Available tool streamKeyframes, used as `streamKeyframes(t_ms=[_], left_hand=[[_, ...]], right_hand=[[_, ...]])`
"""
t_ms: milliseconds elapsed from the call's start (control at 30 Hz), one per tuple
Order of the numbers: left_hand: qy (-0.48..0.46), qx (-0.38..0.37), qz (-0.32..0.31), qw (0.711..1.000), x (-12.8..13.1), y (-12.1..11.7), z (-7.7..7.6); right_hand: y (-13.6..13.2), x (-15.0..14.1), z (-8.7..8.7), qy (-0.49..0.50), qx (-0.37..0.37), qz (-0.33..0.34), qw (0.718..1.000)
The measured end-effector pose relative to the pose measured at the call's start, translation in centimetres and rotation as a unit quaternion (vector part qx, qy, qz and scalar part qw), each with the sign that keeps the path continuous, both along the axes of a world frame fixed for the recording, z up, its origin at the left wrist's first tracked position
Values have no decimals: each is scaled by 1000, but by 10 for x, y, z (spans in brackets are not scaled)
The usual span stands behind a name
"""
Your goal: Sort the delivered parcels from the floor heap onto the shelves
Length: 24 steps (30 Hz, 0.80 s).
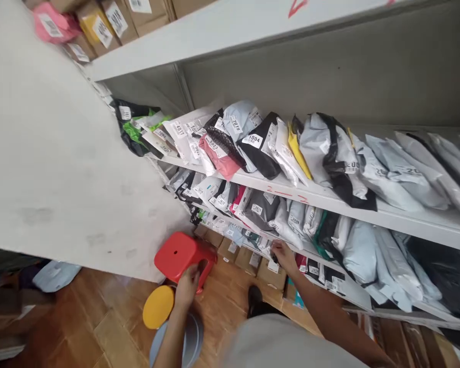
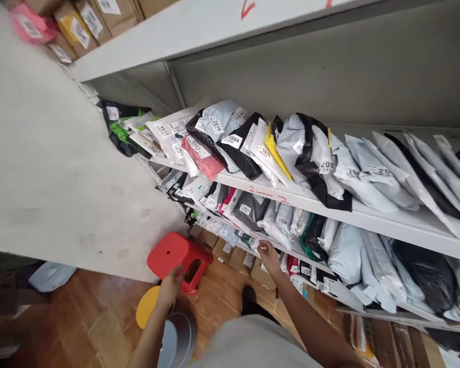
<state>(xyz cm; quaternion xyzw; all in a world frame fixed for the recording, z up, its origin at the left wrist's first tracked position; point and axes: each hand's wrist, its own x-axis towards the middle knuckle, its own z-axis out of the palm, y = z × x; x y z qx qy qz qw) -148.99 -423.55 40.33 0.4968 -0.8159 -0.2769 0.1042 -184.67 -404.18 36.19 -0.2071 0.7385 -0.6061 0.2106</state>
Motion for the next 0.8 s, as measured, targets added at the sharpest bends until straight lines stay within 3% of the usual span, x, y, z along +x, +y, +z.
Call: streamKeyframes(t_ms=[100, 167, 300, 367, 433, 567, 700, 800], left_hand=[[8, -24, -71, 997, -80, -44, 1], [14, -32, -117, 993, -127, -66, 5], [21, -65, -214, 974, -210, -108, 21], [8, -91, -271, 958, -247, -129, 28], [-15, -116, -330, 937, -278, -148, 31], [-52, -153, -406, 899, -313, -177, 25], [-61, -175, -452, 872, -319, -199, 17], [-59, -180, -491, 850, -320, -213, 13]], right_hand=[[-42, -29, 16, 50, 10, 23, 998], [-81, -44, 37, 158, 10, 54, 986], [-166, -61, 76, 395, 61, 162, 902], [-196, -69, 80, 429, 145, 213, 866], [-209, -79, 75, 418, 214, 229, 853], [-203, -83, 59, 382, 247, 169, 874], [-209, -65, 56, 367, 271, 97, 885], [-227, -49, 57, 371, 306, 72, 873]])
